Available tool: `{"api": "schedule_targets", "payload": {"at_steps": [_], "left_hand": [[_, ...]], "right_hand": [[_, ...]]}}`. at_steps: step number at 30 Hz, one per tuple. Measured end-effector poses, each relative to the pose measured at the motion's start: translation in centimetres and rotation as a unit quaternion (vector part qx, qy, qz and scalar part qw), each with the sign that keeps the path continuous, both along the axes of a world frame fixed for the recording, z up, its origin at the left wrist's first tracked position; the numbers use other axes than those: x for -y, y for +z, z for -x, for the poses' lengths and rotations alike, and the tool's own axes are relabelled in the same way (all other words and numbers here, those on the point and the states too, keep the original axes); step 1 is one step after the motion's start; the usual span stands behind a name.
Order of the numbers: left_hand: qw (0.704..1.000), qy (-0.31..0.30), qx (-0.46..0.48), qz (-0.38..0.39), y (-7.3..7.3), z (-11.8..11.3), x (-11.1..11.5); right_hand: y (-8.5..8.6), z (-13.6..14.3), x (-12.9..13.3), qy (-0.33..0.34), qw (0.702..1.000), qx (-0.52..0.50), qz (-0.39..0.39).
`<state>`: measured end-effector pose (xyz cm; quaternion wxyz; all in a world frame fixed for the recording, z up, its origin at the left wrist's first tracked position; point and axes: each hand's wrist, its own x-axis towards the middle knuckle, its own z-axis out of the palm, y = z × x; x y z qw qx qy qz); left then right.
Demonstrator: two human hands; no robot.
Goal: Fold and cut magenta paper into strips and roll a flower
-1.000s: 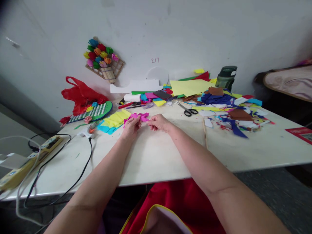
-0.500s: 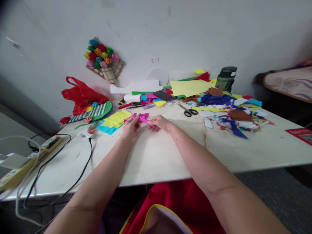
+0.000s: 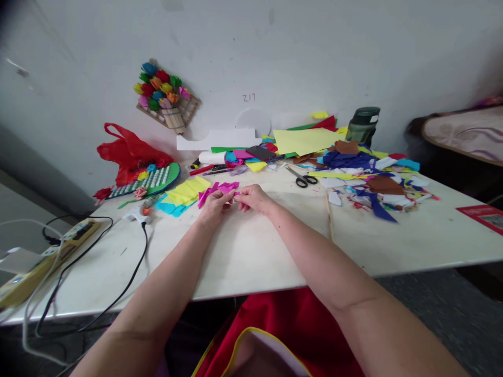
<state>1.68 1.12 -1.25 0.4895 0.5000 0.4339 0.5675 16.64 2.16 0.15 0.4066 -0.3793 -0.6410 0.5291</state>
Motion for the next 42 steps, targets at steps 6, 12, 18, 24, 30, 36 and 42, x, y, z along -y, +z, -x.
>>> {"api": "schedule_targets", "payload": {"at_steps": [6,12,18,24,30,36,42], "left_hand": [[1.0,0.007,0.02,0.002,0.0,0.0,0.2],[1.0,0.018,0.006,-0.009,0.3,0.2,0.2],[0.998,0.054,-0.019,-0.007,0.0,0.3,-0.2],[0.994,0.091,0.053,-0.025,0.4,0.5,-0.1],[0.992,0.114,0.026,-0.035,0.6,0.2,0.0],[0.993,0.095,-0.062,-0.008,0.5,-1.0,0.3],[0.996,0.073,-0.056,-0.008,0.4,-1.2,0.4]], "right_hand": [[0.2,0.1,0.2,0.018,1.0,-0.007,-0.011],[-0.2,-0.2,-0.1,0.03,0.998,-0.008,0.047],[-0.3,-0.6,-0.5,0.022,0.999,-0.009,0.035],[-0.2,-0.3,-0.4,0.009,1.0,-0.01,0.024],[-0.4,-0.2,-0.7,-0.086,0.996,-0.03,-0.011],[-1.2,0.1,-1.2,-0.133,0.989,0.036,-0.058],[-1.5,0.1,-1.5,-0.161,0.961,0.145,-0.175]]}}
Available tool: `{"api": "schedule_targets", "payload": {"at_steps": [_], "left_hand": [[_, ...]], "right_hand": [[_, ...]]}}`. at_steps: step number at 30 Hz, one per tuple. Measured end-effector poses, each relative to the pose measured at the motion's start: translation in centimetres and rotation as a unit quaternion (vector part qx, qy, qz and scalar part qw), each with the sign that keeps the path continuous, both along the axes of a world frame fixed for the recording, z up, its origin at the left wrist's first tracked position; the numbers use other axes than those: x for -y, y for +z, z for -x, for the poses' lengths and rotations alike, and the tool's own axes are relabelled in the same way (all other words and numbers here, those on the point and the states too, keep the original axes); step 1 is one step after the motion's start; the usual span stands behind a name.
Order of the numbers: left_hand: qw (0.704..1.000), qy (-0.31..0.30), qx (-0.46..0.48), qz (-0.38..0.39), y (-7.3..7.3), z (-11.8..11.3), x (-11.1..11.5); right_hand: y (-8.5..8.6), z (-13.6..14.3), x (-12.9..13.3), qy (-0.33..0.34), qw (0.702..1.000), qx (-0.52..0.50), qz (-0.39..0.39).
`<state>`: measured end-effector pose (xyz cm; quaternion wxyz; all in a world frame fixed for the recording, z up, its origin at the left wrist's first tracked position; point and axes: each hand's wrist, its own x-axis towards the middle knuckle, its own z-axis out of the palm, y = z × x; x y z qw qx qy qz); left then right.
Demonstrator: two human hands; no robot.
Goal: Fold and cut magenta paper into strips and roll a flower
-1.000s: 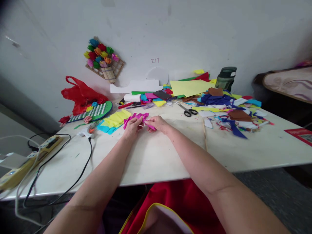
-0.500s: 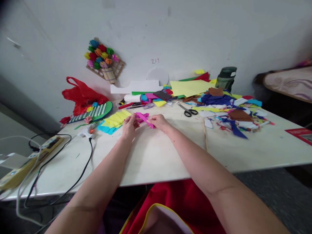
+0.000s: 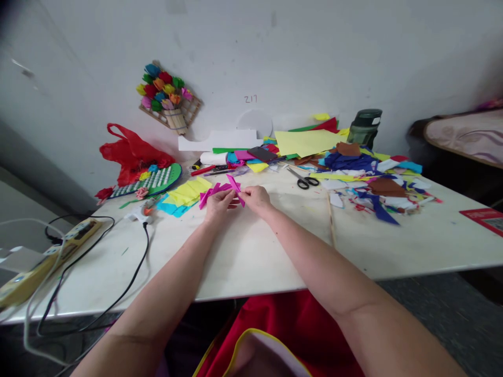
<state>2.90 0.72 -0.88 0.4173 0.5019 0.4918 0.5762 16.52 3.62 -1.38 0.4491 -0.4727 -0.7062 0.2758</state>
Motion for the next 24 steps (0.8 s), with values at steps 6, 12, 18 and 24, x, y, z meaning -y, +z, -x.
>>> {"api": "schedule_targets", "payload": {"at_steps": [6,12,18,24], "left_hand": [[0.993,0.059,-0.098,-0.013,-0.5,0.6,-0.4],[0.928,0.329,-0.165,-0.063,1.1,4.3,-0.3],[0.894,0.348,-0.278,-0.057,0.9,5.7,-0.5],[0.853,0.312,-0.415,-0.055,-0.5,5.5,-1.5]], "right_hand": [[-0.3,-0.5,-0.4,-0.028,1.0,0.009,0.01],[-1.1,-0.6,-1.1,-0.032,0.999,0.001,0.013],[-0.9,-0.5,-0.9,-0.03,0.999,-0.004,0.026],[-0.9,-0.6,-0.8,-0.027,0.999,-0.01,0.036]]}}
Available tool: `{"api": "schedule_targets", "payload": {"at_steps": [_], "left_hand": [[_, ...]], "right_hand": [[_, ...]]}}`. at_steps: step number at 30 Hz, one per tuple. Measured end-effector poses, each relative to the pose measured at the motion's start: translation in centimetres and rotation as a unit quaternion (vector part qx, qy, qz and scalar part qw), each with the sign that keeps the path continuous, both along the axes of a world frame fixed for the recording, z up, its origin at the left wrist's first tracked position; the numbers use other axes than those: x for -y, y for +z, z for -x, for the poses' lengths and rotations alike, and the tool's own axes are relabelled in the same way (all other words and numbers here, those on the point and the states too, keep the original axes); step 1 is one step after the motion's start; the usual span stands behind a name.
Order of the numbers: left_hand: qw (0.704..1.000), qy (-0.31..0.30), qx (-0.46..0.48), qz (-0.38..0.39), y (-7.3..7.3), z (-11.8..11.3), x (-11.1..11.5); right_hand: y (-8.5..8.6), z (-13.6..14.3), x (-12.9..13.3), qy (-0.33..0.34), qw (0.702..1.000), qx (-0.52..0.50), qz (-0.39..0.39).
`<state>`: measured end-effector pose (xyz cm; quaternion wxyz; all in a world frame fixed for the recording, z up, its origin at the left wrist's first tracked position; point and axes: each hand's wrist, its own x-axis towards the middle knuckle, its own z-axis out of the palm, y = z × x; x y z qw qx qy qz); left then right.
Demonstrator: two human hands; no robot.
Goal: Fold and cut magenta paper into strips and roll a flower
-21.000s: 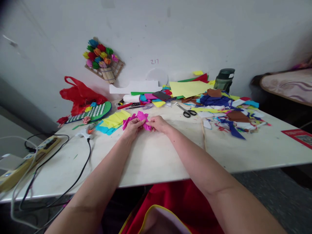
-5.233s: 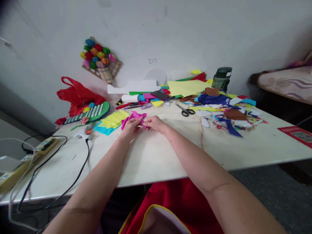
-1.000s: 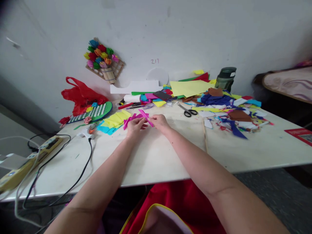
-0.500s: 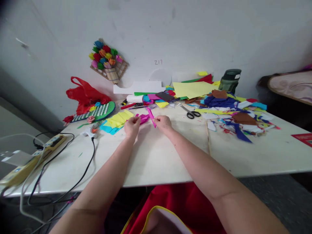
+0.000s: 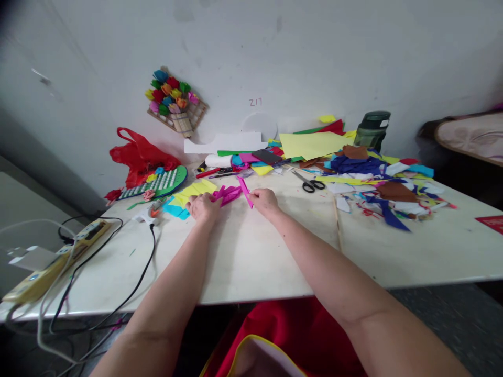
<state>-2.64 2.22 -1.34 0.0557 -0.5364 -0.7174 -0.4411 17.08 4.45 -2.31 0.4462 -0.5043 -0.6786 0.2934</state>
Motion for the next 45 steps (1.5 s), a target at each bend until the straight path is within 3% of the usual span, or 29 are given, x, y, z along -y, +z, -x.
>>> {"api": "schedule_targets", "payload": {"at_steps": [4,8,11,15,25,30,34,40,43,45], "left_hand": [[1.0,-0.005,-0.002,-0.001,-0.2,0.2,-0.2],[0.997,-0.048,-0.043,-0.043,0.6,-0.3,0.9],[0.987,-0.107,-0.102,-0.062,1.4,-1.1,1.8],[0.967,-0.171,-0.172,-0.079,1.9,-1.6,2.3],[0.942,-0.245,-0.206,-0.096,1.5,-1.5,1.9],[0.935,-0.274,-0.195,-0.115,1.1,-1.4,1.3],[0.934,-0.28,-0.188,-0.117,0.8,-1.5,1.1],[0.948,-0.285,-0.077,-0.123,0.3,-2.1,0.9],[0.961,-0.246,0.078,-0.102,0.5,-2.8,1.1],[0.95,-0.206,0.224,-0.063,0.7,-3.4,1.4]], "right_hand": [[0.1,-0.1,0.2,0.01,1.0,-0.019,0.0],[0.7,-0.6,0.2,-0.006,0.997,-0.068,-0.026],[1.5,-1.4,-0.2,-0.02,0.99,-0.122,-0.072],[2.7,-2.4,-0.5,0.015,0.978,-0.188,-0.09],[4.4,-3.8,0.7,0.214,0.951,-0.222,0.023],[4.1,-3.9,0.6,0.236,0.95,-0.188,0.087],[3.8,-4.0,0.4,0.207,0.956,-0.163,0.13],[3.5,-3.3,0.4,0.172,0.955,-0.181,0.163],[2.9,-2.5,0.2,0.151,0.953,-0.216,0.148],[2.5,-2.0,0.1,0.124,0.956,-0.231,0.132]]}}
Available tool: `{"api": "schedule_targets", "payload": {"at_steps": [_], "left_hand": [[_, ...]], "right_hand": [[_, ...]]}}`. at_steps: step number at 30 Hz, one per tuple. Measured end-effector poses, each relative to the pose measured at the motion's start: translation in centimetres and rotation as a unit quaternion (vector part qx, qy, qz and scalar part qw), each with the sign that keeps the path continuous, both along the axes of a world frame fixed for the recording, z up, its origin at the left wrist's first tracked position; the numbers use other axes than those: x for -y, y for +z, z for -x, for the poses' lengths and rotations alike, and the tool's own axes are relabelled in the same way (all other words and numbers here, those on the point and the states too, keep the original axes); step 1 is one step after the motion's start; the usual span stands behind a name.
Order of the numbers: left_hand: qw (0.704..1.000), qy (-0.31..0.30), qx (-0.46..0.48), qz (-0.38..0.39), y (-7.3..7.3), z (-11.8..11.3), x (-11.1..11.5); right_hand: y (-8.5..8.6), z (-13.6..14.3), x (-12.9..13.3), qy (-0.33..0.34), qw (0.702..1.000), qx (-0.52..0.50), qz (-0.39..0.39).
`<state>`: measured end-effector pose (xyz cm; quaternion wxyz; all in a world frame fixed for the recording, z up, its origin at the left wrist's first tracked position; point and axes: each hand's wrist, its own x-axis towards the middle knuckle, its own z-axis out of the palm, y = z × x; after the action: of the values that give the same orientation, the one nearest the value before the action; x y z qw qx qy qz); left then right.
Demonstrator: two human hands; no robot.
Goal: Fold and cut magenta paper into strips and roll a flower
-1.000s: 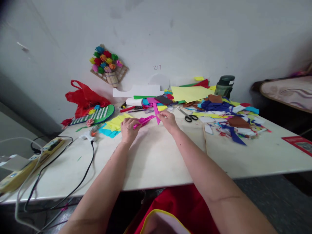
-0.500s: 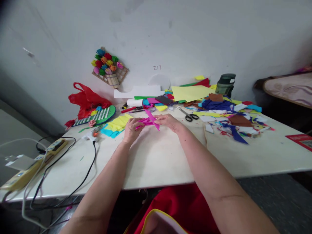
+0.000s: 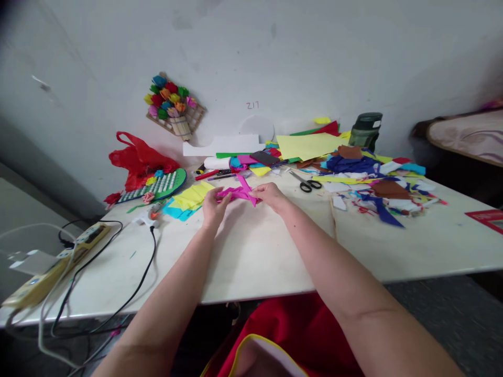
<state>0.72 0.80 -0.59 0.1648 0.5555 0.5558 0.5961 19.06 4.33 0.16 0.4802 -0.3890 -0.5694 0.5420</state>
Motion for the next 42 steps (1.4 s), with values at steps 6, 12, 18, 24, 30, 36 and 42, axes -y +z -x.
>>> {"api": "schedule_targets", "payload": {"at_steps": [6,12,18,24,30,36,42], "left_hand": [[0.897,-0.224,0.344,0.164,0.4,-1.0,0.7],[0.851,-0.225,0.427,0.209,0.4,-1.3,0.5],[0.916,-0.198,0.312,0.156,-0.3,-1.2,0.2],[0.946,-0.161,0.235,0.156,-0.3,-1.5,0.5],[0.933,-0.182,0.276,0.143,-0.6,-1.5,0.0],[0.94,-0.158,0.279,0.117,-1.1,-1.3,-0.5],[0.975,-0.109,0.183,0.059,-1.0,-1.2,-0.6]], "right_hand": [[-0.6,0.8,0.2,-0.049,0.994,0.047,-0.087],[-1.0,1.5,0.2,-0.055,0.959,0.139,-0.239],[-1.2,2.0,0.4,-0.038,0.942,0.187,-0.275],[-0.8,1.7,0.7,-0.056,0.92,0.248,-0.3],[-0.9,1.8,0.8,-0.053,0.913,0.267,-0.303],[-0.9,2.0,0.8,-0.027,0.955,0.2,-0.218],[-0.9,2.0,0.9,-0.04,0.953,0.199,-0.224]]}}
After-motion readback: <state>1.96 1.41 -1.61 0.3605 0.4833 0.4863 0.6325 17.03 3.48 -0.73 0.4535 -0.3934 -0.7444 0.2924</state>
